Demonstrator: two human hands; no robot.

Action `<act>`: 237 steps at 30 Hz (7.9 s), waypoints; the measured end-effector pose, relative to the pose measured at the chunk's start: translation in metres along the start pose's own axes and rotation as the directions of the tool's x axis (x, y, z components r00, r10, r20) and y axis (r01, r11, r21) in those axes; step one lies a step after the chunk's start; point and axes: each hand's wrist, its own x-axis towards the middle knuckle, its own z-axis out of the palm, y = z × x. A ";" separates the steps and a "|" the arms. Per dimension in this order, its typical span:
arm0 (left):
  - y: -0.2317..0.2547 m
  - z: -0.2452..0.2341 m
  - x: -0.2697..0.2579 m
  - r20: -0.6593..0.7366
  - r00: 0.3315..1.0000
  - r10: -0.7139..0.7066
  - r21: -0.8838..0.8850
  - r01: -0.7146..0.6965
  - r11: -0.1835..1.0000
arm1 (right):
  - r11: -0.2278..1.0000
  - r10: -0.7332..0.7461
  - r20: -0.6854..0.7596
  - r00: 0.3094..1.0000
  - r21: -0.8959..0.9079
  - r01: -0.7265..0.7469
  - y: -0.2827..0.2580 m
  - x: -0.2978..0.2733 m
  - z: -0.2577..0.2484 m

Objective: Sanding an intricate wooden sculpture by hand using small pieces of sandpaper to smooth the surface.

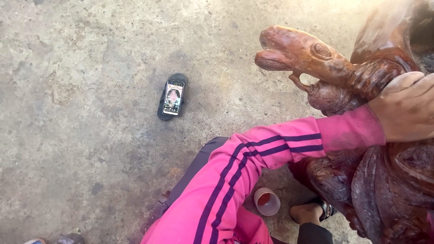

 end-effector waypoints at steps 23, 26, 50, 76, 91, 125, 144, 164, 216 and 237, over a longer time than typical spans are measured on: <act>0.009 -0.055 0.048 0.196 0.981 -0.003 0.171 -0.031 0.985 | 0.677 0.419 -0.767 -0.486 -0.093 0.730 0.250 -0.233 -0.289; 0.009 -0.057 0.047 0.233 0.972 -0.013 0.236 -0.043 0.971 | 0.700 0.415 -0.781 -0.467 -0.054 0.712 0.231 -0.274 -0.301; 0.003 -0.049 0.041 0.148 0.988 0.041 0.257 -0.079 0.963 | 0.737 0.504 -0.508 -0.698 -0.169 0.655 0.208 -0.275 -0.323; 0.002 -0.047 0.039 0.158 0.987 0.021 0.240 -0.059 0.969 | 0.315 0.797 -0.566 -0.210 0.094 0.944 0.185 -0.294 -0.328; -0.001 -0.047 0.041 0.158 0.987 0.035 0.246 -0.074 0.966 | 0.466 0.806 -0.497 -0.321 0.199 0.862 0.166 -0.249 -0.316; 0.001 -0.048 0.040 0.156 0.987 0.045 0.254 -0.084 0.963 | 0.523 0.640 -0.687 -0.345 0.061 0.850 0.205 -0.255 -0.311; -0.001 -0.048 0.039 0.163 0.985 0.053 0.241 -0.091 0.966 | 0.556 0.436 -0.804 -0.404 -0.113 0.824 0.237 -0.242 -0.291; 0.001 -0.046 0.040 0.155 0.987 0.045 0.291 -0.089 0.953 | 0.407 0.813 -0.530 -0.240 0.225 0.885 0.184 -0.242 -0.304; 0.008 -0.058 0.046 0.204 0.979 0.018 0.235 -0.067 0.970 | 0.531 0.691 -0.655 -0.305 0.174 0.830 0.231 -0.246 -0.306; 0.009 -0.054 0.045 0.189 0.982 0.011 0.259 -0.060 0.964 | 0.512 0.664 -0.678 -0.316 0.105 0.852 0.235 -0.238 -0.303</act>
